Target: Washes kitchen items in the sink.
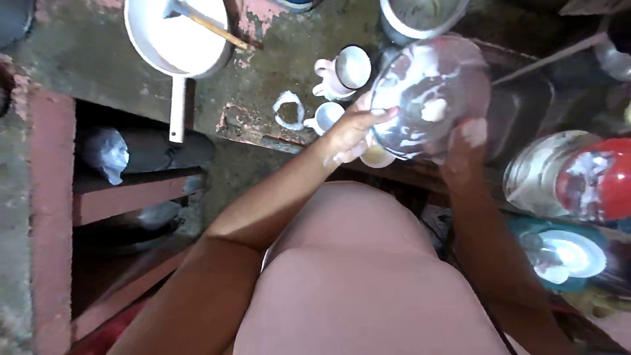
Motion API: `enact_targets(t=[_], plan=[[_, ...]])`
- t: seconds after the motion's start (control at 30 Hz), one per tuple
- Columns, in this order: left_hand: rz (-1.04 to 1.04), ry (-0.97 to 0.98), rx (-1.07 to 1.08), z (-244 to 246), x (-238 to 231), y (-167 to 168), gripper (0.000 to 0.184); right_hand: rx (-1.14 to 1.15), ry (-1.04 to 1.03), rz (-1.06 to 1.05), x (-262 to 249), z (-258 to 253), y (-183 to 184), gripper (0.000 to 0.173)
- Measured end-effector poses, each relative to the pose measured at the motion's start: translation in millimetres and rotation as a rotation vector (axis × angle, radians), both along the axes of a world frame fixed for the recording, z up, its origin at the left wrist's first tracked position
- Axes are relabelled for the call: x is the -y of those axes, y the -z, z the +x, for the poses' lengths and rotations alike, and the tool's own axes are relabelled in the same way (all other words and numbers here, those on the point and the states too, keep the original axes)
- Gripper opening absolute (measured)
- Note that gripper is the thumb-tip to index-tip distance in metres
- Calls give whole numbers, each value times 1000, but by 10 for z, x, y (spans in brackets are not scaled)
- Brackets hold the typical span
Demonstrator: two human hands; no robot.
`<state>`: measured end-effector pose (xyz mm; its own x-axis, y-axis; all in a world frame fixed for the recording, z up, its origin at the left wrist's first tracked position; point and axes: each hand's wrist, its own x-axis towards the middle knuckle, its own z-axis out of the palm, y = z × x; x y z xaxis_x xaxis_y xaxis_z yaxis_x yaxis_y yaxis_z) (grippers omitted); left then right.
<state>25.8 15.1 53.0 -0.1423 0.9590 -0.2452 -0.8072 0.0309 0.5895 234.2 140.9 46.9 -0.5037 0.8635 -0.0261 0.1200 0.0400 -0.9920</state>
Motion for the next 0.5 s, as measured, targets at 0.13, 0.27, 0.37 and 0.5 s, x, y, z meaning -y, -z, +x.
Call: enact_targets(t=[0.13,0.27,0.37,0.5], plan=[[38,-55,-132,78,40,-86,56,119,69,-91,-213,174,203,35],[20,-52,-426,269,-17,-159,58,34,277,-264,-488,441,377,40],[-32,92,-915,548,-100,-270,46,-127,160,-267,-517,675,302,46],[346,237,-1303,1000,-454,-259,31,-139,139,-269,-452,899,115,66]])
